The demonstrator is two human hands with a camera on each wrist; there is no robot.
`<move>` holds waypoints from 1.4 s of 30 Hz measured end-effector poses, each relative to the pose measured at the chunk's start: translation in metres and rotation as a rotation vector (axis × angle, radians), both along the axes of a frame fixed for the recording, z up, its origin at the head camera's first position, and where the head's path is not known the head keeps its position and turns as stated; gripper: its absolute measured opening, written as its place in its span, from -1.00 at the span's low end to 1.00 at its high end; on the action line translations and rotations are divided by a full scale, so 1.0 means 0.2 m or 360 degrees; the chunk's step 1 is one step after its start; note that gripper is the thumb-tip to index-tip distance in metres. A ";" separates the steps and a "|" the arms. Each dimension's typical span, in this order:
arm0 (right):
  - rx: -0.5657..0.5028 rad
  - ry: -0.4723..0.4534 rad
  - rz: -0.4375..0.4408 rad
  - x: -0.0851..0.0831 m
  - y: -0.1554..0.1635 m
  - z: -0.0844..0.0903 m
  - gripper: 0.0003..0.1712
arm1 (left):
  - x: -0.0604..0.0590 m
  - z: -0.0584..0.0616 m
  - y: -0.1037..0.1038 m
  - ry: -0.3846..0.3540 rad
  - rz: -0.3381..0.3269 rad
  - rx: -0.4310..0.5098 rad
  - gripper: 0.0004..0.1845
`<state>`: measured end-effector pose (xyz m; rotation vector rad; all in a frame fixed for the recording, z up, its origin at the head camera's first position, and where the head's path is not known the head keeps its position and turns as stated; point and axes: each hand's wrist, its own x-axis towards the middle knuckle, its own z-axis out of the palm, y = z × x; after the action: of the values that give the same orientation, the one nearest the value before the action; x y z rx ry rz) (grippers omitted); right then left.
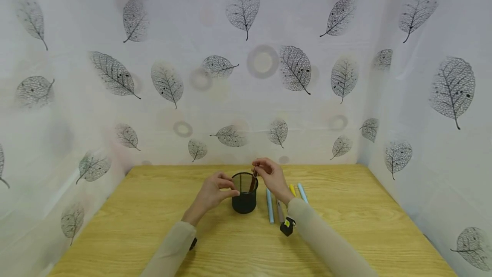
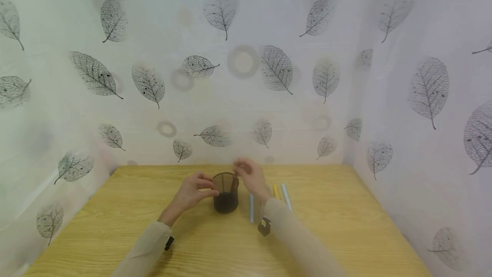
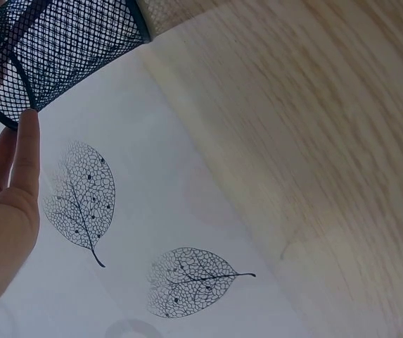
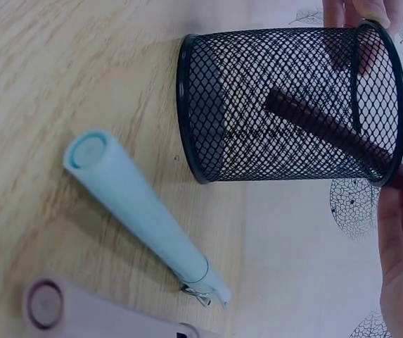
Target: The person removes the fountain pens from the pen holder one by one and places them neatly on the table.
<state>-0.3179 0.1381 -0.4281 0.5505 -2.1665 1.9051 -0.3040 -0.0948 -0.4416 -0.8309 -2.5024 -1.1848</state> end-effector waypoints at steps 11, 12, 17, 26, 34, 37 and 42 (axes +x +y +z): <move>0.0064 0.0047 -0.0047 0.07 0.00 0.10 -0.71 | 0.01 0.00 0.00 -0.0009 0.0000 0.0023 -0.91; 0.0043 0.0048 -0.0041 0.07 0.00 0.10 -0.72 | 0.01 0.00 0.00 -0.0017 0.0001 0.0027 -0.91; -0.0087 0.0014 -0.0037 0.07 0.00 0.10 -0.74 | 0.01 0.00 0.00 -0.0011 -0.0002 0.0030 -0.91; -0.0307 0.0075 -0.0122 -0.01 0.01 0.03 -0.79 | 0.01 0.00 0.00 -0.0031 -0.0007 0.0025 -0.92; -0.0312 0.0178 -0.0131 -0.04 0.02 0.00 -0.78 | 0.00 0.00 0.00 -0.0020 0.0002 0.0041 -0.92; -0.0306 0.0121 -0.0151 -0.04 0.02 0.01 -0.77 | 0.00 0.00 0.00 -0.0014 -0.0007 0.0055 -0.92; -0.0295 0.0060 -0.0219 -0.02 0.04 0.04 -0.76 | 0.01 0.00 0.00 -0.0076 -0.0032 0.0106 -0.92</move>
<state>-0.3214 0.1462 -0.4208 0.3893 -1.9253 1.9767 -0.3028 -0.0946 -0.4426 -0.8220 -2.4827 -1.3021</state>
